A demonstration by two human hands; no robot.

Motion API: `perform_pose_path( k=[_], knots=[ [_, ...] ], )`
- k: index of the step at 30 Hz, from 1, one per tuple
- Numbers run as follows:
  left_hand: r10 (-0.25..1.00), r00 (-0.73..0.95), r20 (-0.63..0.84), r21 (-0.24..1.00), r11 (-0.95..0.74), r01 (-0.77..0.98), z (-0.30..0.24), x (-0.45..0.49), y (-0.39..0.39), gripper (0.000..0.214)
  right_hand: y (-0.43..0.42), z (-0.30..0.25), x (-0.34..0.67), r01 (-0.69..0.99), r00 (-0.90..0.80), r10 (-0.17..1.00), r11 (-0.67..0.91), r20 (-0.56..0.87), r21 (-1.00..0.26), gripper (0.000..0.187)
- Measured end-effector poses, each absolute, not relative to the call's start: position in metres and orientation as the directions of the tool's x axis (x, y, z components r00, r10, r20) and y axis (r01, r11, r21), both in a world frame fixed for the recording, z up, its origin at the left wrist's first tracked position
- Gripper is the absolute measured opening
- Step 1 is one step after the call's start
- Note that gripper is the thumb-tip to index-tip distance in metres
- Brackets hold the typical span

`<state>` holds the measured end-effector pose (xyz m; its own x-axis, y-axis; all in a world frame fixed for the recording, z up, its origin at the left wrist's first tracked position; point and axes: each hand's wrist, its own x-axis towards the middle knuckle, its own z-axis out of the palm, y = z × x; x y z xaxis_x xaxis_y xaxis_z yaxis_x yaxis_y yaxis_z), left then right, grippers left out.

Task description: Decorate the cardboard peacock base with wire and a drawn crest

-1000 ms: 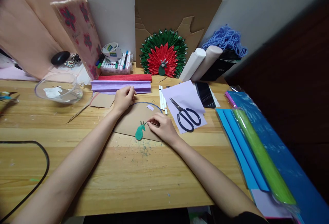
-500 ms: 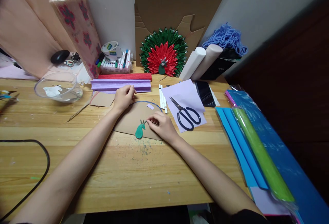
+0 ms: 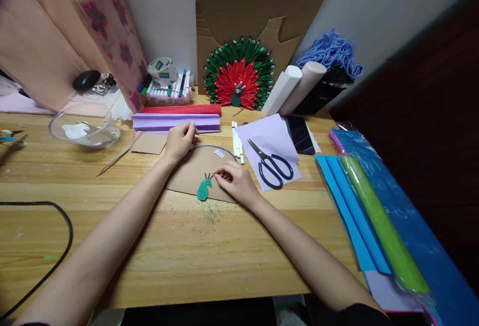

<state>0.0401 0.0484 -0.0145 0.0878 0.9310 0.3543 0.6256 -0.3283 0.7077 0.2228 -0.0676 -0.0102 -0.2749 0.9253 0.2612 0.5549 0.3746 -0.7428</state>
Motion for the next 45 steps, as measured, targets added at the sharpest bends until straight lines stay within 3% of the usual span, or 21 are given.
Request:
perform_pose_path(
  k=[45],
  knots=[
    [0.923,0.094,0.372,0.716,-0.350,0.604,-0.0170,0.0399,0.0491,0.042,-0.0665,-0.0083,0.2216,0.587,-0.320,0.916,0.393,0.244,-0.707,0.007]
  ],
)
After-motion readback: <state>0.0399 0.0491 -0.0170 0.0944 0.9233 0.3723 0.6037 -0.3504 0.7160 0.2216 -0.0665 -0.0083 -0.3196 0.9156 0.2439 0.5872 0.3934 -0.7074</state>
